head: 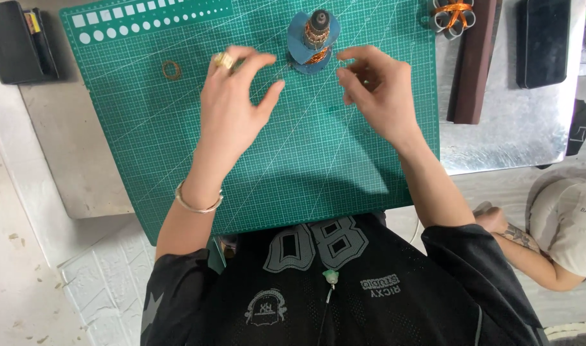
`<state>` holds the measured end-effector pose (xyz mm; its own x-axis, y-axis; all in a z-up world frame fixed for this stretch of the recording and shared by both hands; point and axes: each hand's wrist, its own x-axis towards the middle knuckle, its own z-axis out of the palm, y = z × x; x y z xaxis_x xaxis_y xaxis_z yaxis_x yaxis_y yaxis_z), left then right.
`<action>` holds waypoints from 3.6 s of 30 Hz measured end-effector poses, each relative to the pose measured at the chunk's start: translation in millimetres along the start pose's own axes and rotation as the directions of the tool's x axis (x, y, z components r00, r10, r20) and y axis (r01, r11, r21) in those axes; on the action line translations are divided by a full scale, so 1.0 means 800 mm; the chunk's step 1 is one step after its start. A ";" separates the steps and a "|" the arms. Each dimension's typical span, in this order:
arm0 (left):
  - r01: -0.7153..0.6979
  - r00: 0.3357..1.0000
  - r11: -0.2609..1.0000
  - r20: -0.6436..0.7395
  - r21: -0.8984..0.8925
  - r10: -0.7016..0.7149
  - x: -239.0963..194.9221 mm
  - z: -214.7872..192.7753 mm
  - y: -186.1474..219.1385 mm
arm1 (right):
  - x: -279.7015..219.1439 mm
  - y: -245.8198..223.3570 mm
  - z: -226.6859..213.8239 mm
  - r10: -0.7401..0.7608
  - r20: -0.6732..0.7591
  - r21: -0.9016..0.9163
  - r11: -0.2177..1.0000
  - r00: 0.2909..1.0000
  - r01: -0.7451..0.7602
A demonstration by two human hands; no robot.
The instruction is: Winding thin copper wire around a small cylindrical component to create a coil on a green cutting mat.
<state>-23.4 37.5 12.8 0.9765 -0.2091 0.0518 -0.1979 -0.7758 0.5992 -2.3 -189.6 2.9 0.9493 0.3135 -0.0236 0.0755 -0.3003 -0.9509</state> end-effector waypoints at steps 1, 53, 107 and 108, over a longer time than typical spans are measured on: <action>-0.088 0.990 0.996 -0.109 0.033 0.091 0.007 0.004 0.006 | 0.003 0.005 0.004 -0.168 -0.047 -0.171 0.973 0.985 0.157; -0.339 0.919 0.940 -0.228 -0.038 0.322 0.023 0.005 0.002 | 0.005 0.029 0.006 -0.454 -0.091 -0.467 0.806 0.886 0.364; -0.165 0.919 0.986 -0.359 0.028 0.164 -0.004 0.016 -0.024 | -0.003 0.049 -0.012 -0.519 -0.139 -0.680 0.669 0.843 0.300; -0.165 0.920 0.986 -0.357 0.028 0.164 -0.009 0.009 -0.024 | -0.006 0.051 -0.017 -0.518 -0.140 -0.679 0.671 0.844 0.299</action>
<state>-27.0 49.7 -5.4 0.8960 -0.1069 0.4309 -0.3584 -0.7470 0.5599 0.2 -215.7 -31.5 0.8049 0.2938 0.5156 0.5414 -0.7194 -0.4351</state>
